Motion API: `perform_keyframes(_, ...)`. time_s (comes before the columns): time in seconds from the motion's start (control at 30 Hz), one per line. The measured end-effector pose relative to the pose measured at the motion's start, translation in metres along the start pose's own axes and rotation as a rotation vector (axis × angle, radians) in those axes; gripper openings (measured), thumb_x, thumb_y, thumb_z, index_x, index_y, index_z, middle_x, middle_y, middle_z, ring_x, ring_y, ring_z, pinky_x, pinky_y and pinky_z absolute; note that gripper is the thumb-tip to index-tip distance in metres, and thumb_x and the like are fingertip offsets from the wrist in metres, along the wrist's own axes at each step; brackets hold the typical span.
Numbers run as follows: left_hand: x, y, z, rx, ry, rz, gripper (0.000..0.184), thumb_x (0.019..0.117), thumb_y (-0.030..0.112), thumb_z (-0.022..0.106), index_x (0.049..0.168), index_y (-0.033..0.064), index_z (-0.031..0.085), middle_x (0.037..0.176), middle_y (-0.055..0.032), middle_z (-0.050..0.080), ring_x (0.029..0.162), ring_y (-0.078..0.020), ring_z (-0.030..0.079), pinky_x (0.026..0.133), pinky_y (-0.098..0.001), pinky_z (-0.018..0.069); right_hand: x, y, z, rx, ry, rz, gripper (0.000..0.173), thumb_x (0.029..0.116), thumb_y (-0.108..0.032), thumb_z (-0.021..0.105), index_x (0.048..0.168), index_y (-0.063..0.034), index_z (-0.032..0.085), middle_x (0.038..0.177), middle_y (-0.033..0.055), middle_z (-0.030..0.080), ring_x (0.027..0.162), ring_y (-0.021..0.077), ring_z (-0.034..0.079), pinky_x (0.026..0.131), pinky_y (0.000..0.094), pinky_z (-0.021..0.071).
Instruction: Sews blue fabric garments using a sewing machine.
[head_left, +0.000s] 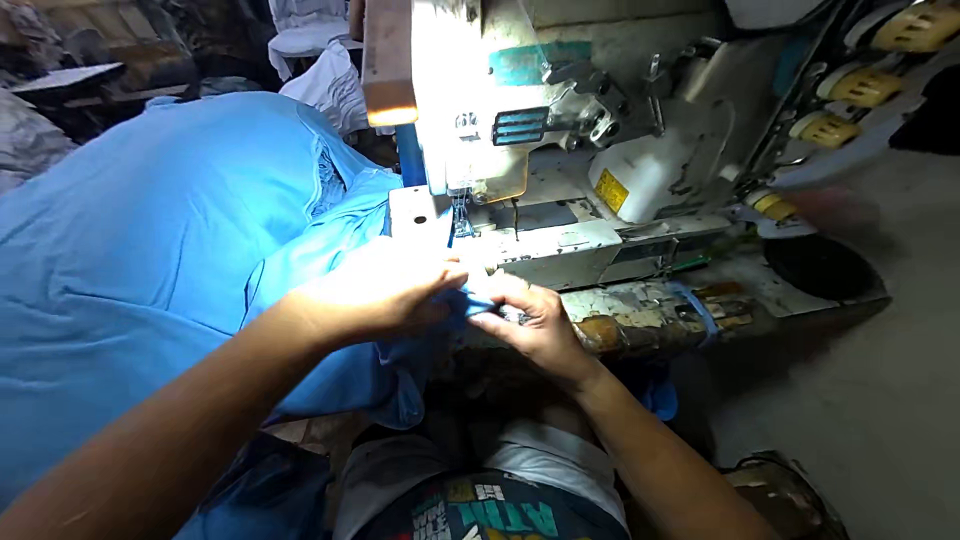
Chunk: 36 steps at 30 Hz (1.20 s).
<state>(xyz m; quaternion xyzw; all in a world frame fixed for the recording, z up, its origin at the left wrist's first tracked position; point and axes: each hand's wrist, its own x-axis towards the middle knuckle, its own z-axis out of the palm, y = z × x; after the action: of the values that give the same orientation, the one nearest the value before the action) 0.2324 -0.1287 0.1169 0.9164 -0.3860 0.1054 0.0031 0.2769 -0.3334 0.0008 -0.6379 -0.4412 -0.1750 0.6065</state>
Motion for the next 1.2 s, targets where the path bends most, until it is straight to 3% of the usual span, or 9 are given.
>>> perform_keyframes(0.07, -0.003, -0.008, -0.028, -0.051, -0.004, -0.085, 0.014, 0.0881, 0.022, 0.069, 0.086, 0.0086, 0.067, 0.073, -0.0037, 0.059, 0.065, -0.0196, 0.061, 0.055, -0.0407, 0.0475, 0.007, 0.018, -0.004, -0.191, 0.175, -0.071, 0.018, 0.0869, -0.007, 0.075, 0.101, 0.0033, 0.07, 0.107, 0.0145, 0.069, 0.098, 0.0131, 0.068, 0.086, 0.0247, 0.0576)
perform_keyframes(0.13, -0.006, -0.023, -0.045, -0.153, 0.14, -0.217, 0.015, 0.0872, 0.023, 0.067, 0.085, 0.0088, 0.067, 0.074, 0.0025, 0.056, 0.068, -0.0053, 0.054, 0.062, -0.025, 0.0436, 0.012, 0.03, -0.01, -0.358, 0.328, -0.106, 0.023, 0.0912, -0.009, 0.075, 0.11, 0.0013, 0.068, 0.115, 0.0151, 0.066, 0.106, 0.0142, 0.064, 0.093, 0.0242, 0.0531)
perform_keyframes(0.23, -0.014, -0.046, -0.041, -0.2, 0.313, -0.292, 0.018, 0.0857, 0.026, 0.071, 0.094, 0.0102, 0.066, 0.087, 0.0054, 0.06, 0.078, 0.0063, 0.054, 0.071, -0.0103, 0.0442, 0.018, 0.044, -0.003, -0.565, 0.415, -0.131, 0.01, 0.0912, -0.012, 0.075, 0.098, -0.0049, 0.076, 0.104, 0.0136, 0.071, 0.105, 0.0237, 0.064, 0.096, 0.0359, 0.0496)
perform_keyframes(0.47, 0.0, -0.038, -0.027, -0.03, 0.485, -0.337, 0.013, 0.0918, 0.011, 0.055, 0.097, 0.0033, 0.065, 0.091, -0.0029, 0.058, 0.082, 0.0004, 0.05, 0.071, -0.0117, 0.0376, 0.047, 0.045, 0.025, -0.715, 0.265, -0.106, 0.011, 0.0926, -0.017, 0.074, 0.099, -0.0102, 0.08, 0.103, 0.009, 0.074, 0.102, 0.0288, 0.064, 0.088, 0.0453, 0.0451)
perform_keyframes(0.7, -0.005, -0.052, -0.022, 0.017, 0.608, -0.281, 0.022, 0.1017, 0.015, 0.053, 0.105, 0.001, 0.069, 0.095, -0.0059, 0.067, 0.086, 0.0036, 0.055, 0.078, -0.012, 0.0417, 0.051, 0.048, 0.016, -0.531, 0.257, -0.058, 0.007, 0.0897, -0.007, 0.07, 0.089, -0.004, 0.076, 0.098, 0.0126, 0.075, 0.099, 0.0268, 0.066, 0.091, 0.0404, 0.0476)
perform_keyframes(0.87, -0.004, -0.044, -0.02, -0.004, 0.627, -0.21, 0.021, 0.1017, 0.012, 0.055, 0.101, -0.0006, 0.072, 0.092, -0.0083, 0.068, 0.086, 0.0012, 0.055, 0.078, -0.0133, 0.0409, 0.055, 0.041, -0.004, -0.369, -0.08, -0.002, 0.01, 0.0894, -0.004, 0.064, 0.093, -0.006, 0.073, 0.094, 0.0056, 0.072, 0.089, 0.0166, 0.061, 0.081, 0.0375, 0.0425)
perform_keyframes(0.97, -0.003, -0.034, -0.019, 0.043, 0.593, -0.165, 0.022, 0.102, 0.012, 0.056, 0.102, -0.0008, 0.074, 0.091, -0.0154, 0.068, 0.087, -0.0119, 0.06, 0.079, -0.0228, 0.0436, 0.056, 0.033, -0.012, -0.347, -0.186, 0.009, 0.015, 0.0914, -0.007, 0.067, 0.104, -0.0057, 0.074, 0.092, 0.0048, 0.07, 0.085, 0.0171, 0.058, 0.081, 0.0393, 0.0405)
perform_keyframes(1.13, -0.001, -0.018, -0.011, 0.128, 0.509, -0.005, 0.018, 0.0978, 0.01, 0.057, 0.099, 0.0036, 0.074, 0.077, -0.014, 0.06, 0.066, -0.0253, 0.057, 0.057, -0.0373, 0.0402, 0.029, 0.013, -0.007, -0.166, -0.16, -0.047, 0.011, 0.0927, -0.011, 0.069, 0.094, -0.0047, 0.078, 0.098, 0.0043, 0.074, 0.103, 0.0135, 0.065, 0.1, 0.0363, 0.0467)
perform_keyframes(1.2, 0.0, -0.007, -0.002, 0.131, 0.446, 0.079, 0.021, 0.0979, 0.01, 0.052, 0.096, 0.0051, 0.073, 0.074, -0.0105, 0.059, 0.062, -0.0251, 0.056, 0.052, -0.0384, 0.0373, 0.011, 0.003, -0.001, 0.027, -0.126, 0.009, 0.01, 0.0928, -0.011, 0.069, 0.091, -0.0026, 0.074, 0.092, 0.0013, 0.07, 0.097, 0.0049, 0.063, 0.092, 0.0237, 0.0498)
